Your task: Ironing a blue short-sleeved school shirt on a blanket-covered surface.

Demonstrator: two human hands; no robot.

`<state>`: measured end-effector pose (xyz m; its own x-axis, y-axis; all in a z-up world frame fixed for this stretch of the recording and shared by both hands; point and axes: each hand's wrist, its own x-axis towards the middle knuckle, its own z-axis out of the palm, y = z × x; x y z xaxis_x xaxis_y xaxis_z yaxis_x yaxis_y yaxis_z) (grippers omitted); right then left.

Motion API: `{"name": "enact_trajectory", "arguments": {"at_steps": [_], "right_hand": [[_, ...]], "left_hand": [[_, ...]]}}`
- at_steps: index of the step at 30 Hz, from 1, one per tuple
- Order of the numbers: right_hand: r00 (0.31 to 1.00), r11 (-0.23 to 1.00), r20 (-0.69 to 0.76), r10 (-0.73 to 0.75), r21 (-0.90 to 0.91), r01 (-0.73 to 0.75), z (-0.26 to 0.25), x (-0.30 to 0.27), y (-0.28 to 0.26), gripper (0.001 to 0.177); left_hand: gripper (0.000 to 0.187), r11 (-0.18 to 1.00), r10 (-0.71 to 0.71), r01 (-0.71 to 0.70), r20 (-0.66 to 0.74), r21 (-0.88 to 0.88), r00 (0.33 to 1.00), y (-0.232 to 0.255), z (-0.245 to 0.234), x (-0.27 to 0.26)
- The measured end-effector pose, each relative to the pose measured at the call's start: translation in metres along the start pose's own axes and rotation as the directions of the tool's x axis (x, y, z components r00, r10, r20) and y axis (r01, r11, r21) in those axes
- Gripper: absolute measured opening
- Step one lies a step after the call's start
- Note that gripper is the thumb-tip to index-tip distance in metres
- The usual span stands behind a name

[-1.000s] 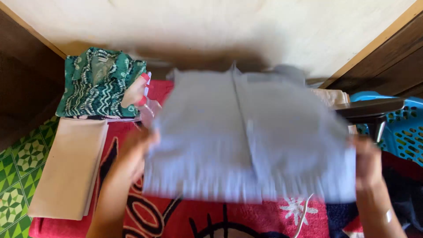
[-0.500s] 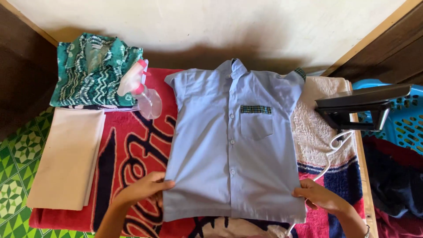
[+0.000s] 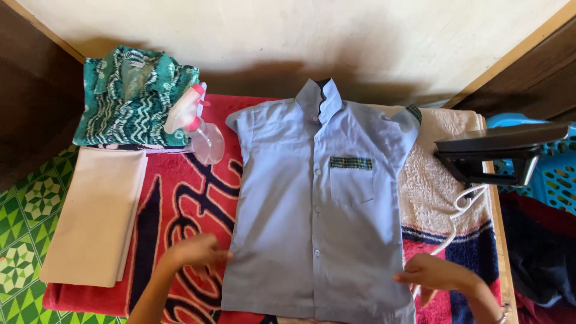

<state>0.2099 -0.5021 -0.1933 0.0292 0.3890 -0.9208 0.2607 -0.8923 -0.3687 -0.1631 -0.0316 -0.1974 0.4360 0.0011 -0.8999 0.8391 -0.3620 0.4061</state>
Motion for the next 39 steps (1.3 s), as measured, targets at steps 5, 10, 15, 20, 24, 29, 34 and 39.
{"name": "enact_trajectory", "arguments": {"at_steps": [5,10,15,20,24,29,34,39], "right_hand": [[0.899,0.961,-0.353,-0.260,-0.187,0.204,-0.088,0.043,-0.021,0.038],[0.410,0.706,-0.583,-0.701,-0.486,0.515,-0.188,0.082,-0.159,0.038],[0.089,0.561,-0.721,-0.687,-0.449,0.696,-0.258,0.170,-0.272,0.031],[0.184,0.820,-0.819,-0.543,-0.470,0.327,-0.252,0.195,-0.304,0.032],[0.236,0.900,-0.869,-0.434,-0.407,0.156,-0.227,0.147,-0.317,0.035],[0.030,0.768,-0.853,-0.521,-0.453,0.452,-0.234,0.168,-0.269,0.037],[0.020,0.706,-0.856,-0.516,-0.412,0.576,-0.218,0.168,-0.235,0.039],[-0.076,0.702,-0.870,-0.486,-0.441,0.559,-0.188,0.141,-0.246,0.018]], "left_hand": [[0.045,0.854,0.515,-0.397,-0.434,0.336,0.739,0.079,-0.046,0.009],[0.033,0.702,0.659,-0.684,-0.545,0.197,0.519,0.209,-0.121,0.098],[0.034,0.710,0.488,-0.652,-0.854,0.266,0.183,0.313,-0.208,0.237],[0.035,0.861,0.396,-0.422,-0.894,0.283,0.209,0.325,-0.219,0.291],[0.035,0.898,0.320,-0.377,-0.925,0.227,0.206,0.323,-0.192,0.230],[0.019,0.803,0.452,-0.494,-0.881,0.333,0.140,0.287,-0.187,0.216],[0.037,0.592,0.547,-0.655,-0.831,0.470,-0.102,0.276,-0.163,0.180],[0.022,0.516,0.508,-0.685,-0.828,0.513,-0.237,0.285,-0.131,0.142]]}}
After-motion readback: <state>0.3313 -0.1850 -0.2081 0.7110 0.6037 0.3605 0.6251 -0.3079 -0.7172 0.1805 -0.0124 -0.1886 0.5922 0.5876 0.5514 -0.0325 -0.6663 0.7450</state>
